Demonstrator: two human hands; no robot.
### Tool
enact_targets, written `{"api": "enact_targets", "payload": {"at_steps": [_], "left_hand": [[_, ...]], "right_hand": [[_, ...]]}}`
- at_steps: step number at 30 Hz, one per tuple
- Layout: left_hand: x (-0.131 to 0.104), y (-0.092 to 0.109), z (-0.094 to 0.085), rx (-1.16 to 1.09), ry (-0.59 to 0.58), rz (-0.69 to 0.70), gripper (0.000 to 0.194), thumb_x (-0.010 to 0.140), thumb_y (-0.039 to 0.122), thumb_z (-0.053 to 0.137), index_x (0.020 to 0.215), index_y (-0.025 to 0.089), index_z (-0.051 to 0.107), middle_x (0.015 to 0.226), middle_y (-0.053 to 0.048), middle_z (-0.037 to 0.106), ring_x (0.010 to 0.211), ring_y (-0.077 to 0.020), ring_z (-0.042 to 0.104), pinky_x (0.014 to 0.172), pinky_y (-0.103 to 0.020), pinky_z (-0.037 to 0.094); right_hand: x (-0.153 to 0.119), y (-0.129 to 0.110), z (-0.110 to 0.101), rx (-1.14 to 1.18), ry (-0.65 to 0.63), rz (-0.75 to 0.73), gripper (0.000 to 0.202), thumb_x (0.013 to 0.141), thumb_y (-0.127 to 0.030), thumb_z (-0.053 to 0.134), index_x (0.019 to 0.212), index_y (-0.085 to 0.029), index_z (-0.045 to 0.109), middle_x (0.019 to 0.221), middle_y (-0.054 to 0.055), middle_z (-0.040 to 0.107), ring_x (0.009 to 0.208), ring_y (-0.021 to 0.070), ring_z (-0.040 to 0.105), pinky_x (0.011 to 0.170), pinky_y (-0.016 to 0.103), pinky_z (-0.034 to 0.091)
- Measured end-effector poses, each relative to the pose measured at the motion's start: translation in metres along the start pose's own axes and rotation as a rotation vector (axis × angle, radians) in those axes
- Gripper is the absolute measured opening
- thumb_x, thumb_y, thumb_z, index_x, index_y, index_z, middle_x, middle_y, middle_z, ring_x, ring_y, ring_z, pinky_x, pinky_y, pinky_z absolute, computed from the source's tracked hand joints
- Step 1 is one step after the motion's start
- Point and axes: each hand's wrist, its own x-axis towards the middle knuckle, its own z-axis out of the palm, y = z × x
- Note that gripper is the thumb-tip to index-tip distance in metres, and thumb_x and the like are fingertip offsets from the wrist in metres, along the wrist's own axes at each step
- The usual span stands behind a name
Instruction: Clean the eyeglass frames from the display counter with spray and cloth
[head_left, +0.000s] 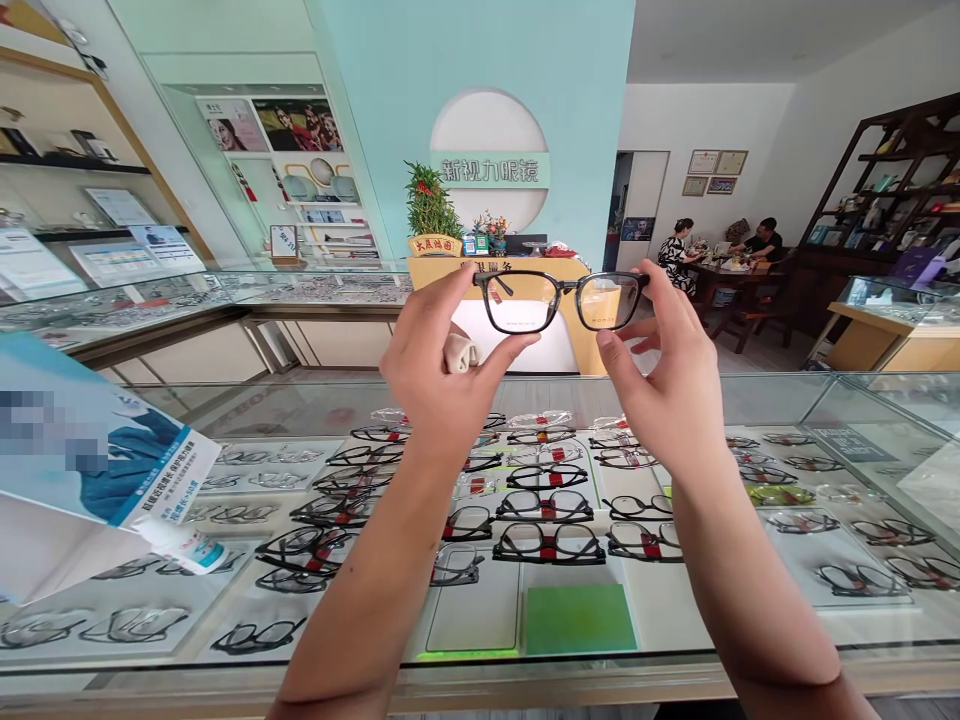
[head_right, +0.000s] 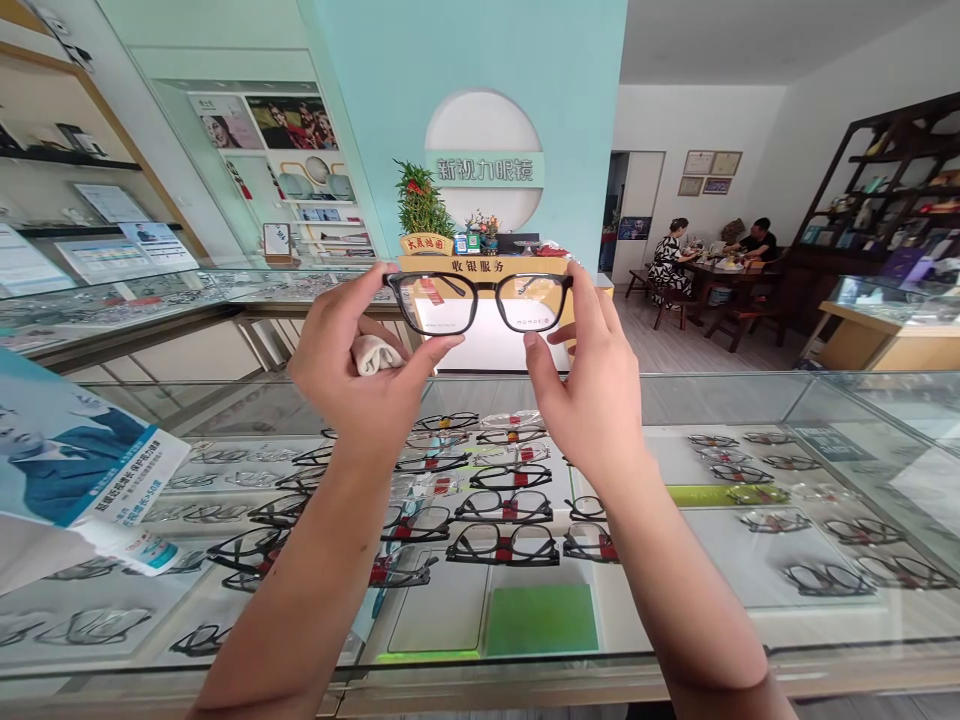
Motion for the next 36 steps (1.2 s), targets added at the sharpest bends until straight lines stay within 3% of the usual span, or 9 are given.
{"api": "enact_targets", "payload": {"at_steps": [3,7,14,19,26,32,36], "left_hand": [[-0.0004,0.0028,-0.0007,0.012,0.015,0.012,0.068,0.098,0.071,0.091,0.153,0.038,0.071,0.140,-0.008,0.083,0.091,-0.0267,0.082,0.071,-0.049,0.068],[0.0002,0.0020,-0.0006,-0.025,0.020,0.026,0.068,0.096,0.068,0.094,0.153,0.038,0.071,0.141,-0.007,0.083,0.088,-0.0249,0.081,0.069,-0.047,0.066],[0.0017,0.0024,-0.0049,-0.142,-0.088,-0.095,0.075,0.092,0.062,0.100,0.157,0.039,0.070,0.146,-0.010,0.079,0.129,-0.0381,0.081,0.098,-0.055,0.071],[0.0029,0.0038,-0.0056,-0.107,-0.083,-0.101,0.075,0.091,0.063,0.100,0.155,0.040,0.071,0.145,-0.009,0.080,0.123,-0.0368,0.082,0.098,-0.056,0.072],[0.0048,0.0042,-0.0015,-0.100,0.019,0.050,0.069,0.093,0.058,0.100,0.154,0.040,0.072,0.141,-0.006,0.084,0.102,-0.0296,0.085,0.086,-0.052,0.071],[0.0032,0.0031,0.0010,-0.077,0.006,-0.007,0.068,0.095,0.067,0.096,0.152,0.038,0.073,0.143,-0.006,0.084,0.101,-0.0282,0.084,0.090,-0.053,0.072],[0.0012,-0.0007,0.0022,-0.092,-0.005,-0.029,0.072,0.093,0.062,0.098,0.155,0.036,0.072,0.142,-0.007,0.084,0.105,-0.0296,0.084,0.093,-0.052,0.070]], "right_hand": [[0.0004,0.0011,-0.0012,0.014,-0.004,-0.001,0.071,0.118,-0.053,0.058,0.184,-0.035,0.040,0.159,0.018,0.074,0.120,0.0348,0.080,0.092,0.054,0.074],[0.0002,-0.0009,-0.0016,0.025,-0.004,0.027,0.072,0.117,-0.050,0.060,0.184,-0.033,0.041,0.162,0.018,0.071,0.120,0.0341,0.080,0.095,0.054,0.073],[-0.0009,0.0021,-0.0008,0.036,-0.012,0.008,0.074,0.118,-0.053,0.060,0.186,-0.035,0.038,0.162,0.018,0.069,0.113,0.0323,0.080,0.091,0.053,0.073],[-0.0006,0.0018,-0.0018,0.025,-0.009,0.001,0.073,0.118,-0.055,0.058,0.185,-0.036,0.038,0.158,0.018,0.071,0.113,0.0336,0.080,0.091,0.054,0.073],[-0.0006,-0.0011,-0.0017,0.020,0.001,0.000,0.071,0.118,-0.055,0.058,0.184,-0.035,0.039,0.159,0.019,0.071,0.118,0.0356,0.079,0.094,0.056,0.073],[-0.0002,-0.0020,-0.0023,0.009,0.000,-0.001,0.071,0.118,-0.054,0.058,0.184,-0.036,0.039,0.162,0.019,0.069,0.111,0.0340,0.080,0.092,0.058,0.074],[-0.0004,-0.0030,-0.0021,0.010,0.010,-0.005,0.072,0.117,-0.052,0.059,0.184,-0.036,0.039,0.163,0.019,0.068,0.106,0.0330,0.081,0.092,0.059,0.074]]}}
